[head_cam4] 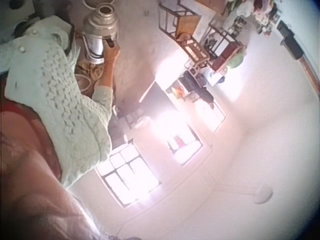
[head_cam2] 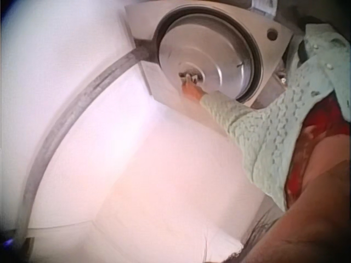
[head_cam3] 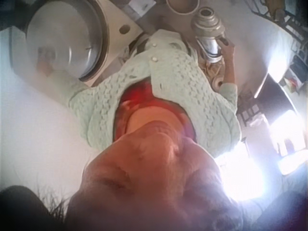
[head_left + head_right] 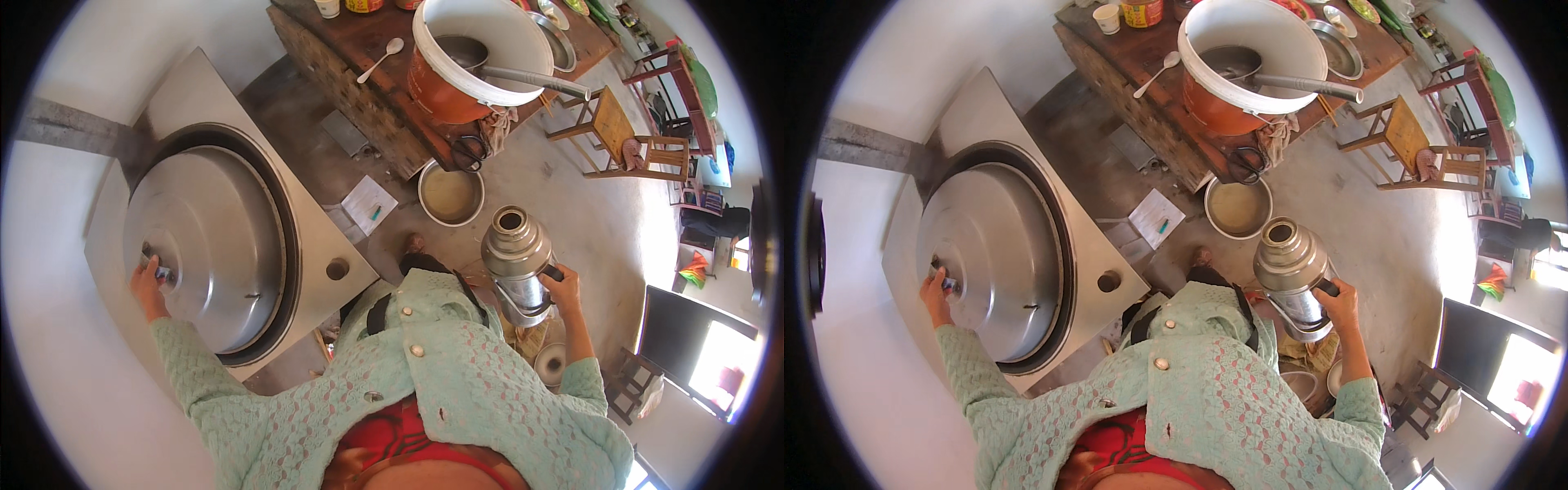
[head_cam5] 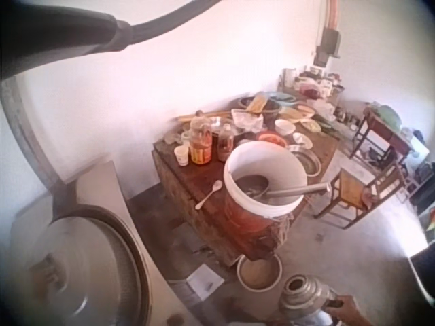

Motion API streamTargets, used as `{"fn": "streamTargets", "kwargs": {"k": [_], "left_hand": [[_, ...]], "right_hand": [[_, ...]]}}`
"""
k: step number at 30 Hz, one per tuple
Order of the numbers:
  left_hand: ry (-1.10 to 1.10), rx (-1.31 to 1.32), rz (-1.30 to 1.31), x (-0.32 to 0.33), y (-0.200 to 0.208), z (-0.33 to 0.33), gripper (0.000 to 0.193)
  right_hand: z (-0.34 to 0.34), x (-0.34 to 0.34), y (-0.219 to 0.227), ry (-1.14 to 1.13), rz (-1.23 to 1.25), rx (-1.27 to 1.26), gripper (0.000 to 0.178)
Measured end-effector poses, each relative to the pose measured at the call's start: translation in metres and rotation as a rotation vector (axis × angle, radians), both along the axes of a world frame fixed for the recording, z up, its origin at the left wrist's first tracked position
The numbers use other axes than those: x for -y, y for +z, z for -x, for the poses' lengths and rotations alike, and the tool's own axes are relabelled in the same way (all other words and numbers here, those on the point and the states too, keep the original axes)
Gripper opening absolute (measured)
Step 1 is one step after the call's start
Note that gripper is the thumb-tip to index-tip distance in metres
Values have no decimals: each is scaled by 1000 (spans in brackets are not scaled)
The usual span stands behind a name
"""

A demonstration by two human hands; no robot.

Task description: The person places a bowl of beaten eggs on a table, moves a chair, and pours hot water from a thermos into a wok on a wood-burning stove. The person then sits on the floor and repeatedly adds sticks and corn cobs to the stove to maintain the fire.

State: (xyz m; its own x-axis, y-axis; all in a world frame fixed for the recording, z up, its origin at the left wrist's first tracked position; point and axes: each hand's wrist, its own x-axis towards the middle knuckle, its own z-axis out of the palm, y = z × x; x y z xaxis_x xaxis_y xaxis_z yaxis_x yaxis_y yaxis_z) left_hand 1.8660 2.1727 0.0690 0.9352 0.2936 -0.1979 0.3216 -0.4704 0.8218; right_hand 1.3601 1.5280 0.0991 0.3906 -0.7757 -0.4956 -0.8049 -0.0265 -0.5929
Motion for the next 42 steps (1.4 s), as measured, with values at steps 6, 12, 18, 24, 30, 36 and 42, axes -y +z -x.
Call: {"fn": "streamTargets", "kwargs": {"k": [6, 12, 18, 24, 30, 36, 42], "left_hand": [[148, 369, -603, -10, -9, 5, 63], [-227, 546, -462, 191, 50, 114, 48], [-909, 506, -197, 326, 8, 238, 35], [-1210, 383, -351, 349, -56, 285, 42], [-1249, 389, -565, 343, -87, 283, 40], [-1239, 577, -736, 338, -113, 280, 25], [-1220, 564, -715, 342, -119, 284, 20]], "right_hand": [[5, 10, -32, -5, 31, 32, 24], [12, 25, -40, -11, 14, -18, 24], [24, 50, -72, 76, 25, -40, 28], [40, 64, -92, 156, 61, -118, 31], [46, 61, -84, 131, 111, -179, 30], [57, 50, -62, 148, 240, -184, 27], [49, 58, -41, 98, 112, -181, 21]]}}
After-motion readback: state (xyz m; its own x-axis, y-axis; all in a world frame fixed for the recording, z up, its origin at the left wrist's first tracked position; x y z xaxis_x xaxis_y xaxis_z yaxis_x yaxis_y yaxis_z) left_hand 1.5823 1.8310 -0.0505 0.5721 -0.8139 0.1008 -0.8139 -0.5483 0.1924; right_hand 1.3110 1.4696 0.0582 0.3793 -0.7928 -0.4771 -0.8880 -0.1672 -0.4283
